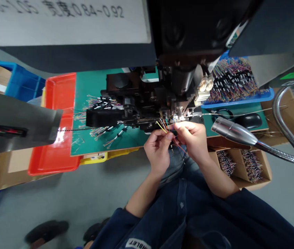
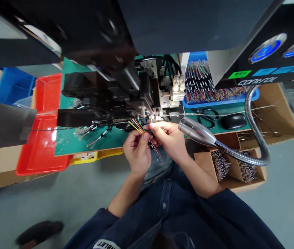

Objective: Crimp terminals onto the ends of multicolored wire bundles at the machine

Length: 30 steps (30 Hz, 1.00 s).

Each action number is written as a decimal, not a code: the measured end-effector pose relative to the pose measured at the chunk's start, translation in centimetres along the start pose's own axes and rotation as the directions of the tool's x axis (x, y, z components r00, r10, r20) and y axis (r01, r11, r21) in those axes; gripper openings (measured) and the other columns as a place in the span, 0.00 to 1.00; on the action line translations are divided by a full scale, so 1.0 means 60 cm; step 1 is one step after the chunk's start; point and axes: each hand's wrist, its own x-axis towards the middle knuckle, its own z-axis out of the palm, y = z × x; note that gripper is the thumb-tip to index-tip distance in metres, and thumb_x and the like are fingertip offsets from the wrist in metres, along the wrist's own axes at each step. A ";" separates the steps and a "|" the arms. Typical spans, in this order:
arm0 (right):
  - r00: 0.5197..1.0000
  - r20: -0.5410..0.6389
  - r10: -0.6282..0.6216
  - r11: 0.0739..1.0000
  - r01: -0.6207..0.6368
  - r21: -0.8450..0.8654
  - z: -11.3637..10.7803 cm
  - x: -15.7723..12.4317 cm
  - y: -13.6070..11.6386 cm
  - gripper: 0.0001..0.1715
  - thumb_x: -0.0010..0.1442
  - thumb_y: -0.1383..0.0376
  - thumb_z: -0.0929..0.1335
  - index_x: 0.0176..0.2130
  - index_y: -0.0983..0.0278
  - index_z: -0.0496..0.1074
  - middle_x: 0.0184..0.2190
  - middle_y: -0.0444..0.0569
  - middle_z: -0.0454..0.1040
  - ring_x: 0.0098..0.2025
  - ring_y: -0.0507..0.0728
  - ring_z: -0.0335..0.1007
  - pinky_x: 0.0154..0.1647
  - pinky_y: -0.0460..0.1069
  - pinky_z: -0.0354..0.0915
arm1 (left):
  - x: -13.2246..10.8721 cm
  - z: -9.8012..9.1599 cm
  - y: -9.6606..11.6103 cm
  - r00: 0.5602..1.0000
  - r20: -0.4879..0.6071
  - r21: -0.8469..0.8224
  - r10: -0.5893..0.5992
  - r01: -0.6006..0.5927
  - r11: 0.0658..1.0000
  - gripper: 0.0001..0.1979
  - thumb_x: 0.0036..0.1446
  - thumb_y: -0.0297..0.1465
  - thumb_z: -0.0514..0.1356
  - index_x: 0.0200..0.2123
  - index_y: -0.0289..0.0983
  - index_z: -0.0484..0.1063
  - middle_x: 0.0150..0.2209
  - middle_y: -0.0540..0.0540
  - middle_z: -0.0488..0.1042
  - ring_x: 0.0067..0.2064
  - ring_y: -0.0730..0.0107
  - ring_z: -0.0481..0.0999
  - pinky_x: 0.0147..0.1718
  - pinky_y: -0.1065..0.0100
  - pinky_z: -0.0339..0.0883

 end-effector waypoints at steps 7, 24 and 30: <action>0.998 0.042 -0.046 0.999 0.047 -0.024 -0.005 -0.004 -0.012 0.17 0.66 0.49 0.79 0.36 0.60 0.87 0.17 0.40 0.69 0.18 0.51 0.61 0.19 0.48 0.65 | -0.005 -0.002 0.000 0.999 0.050 -0.010 -0.021 0.021 1.000 0.13 0.64 0.40 0.76 0.37 0.40 0.78 0.31 0.52 0.79 0.28 0.71 0.78 0.30 0.67 0.77; 0.999 0.007 0.049 0.997 -0.049 0.055 -0.001 0.003 0.002 0.21 0.67 0.48 0.77 0.35 0.61 0.88 0.14 0.38 0.62 0.16 0.48 0.53 0.18 0.46 0.59 | 0.009 0.000 -0.002 0.989 -0.004 -0.033 0.150 -0.150 0.988 0.13 0.61 0.37 0.78 0.35 0.40 0.78 0.33 0.54 0.78 0.27 0.75 0.78 0.29 0.70 0.79; 0.999 0.009 0.051 0.996 -0.051 0.072 -0.001 0.002 0.000 0.19 0.68 0.50 0.77 0.35 0.61 0.88 0.14 0.37 0.62 0.16 0.47 0.51 0.18 0.46 0.57 | 0.012 0.000 -0.002 0.985 0.023 -0.070 0.173 -0.171 0.983 0.11 0.62 0.34 0.77 0.36 0.40 0.79 0.33 0.54 0.78 0.26 0.76 0.79 0.27 0.71 0.79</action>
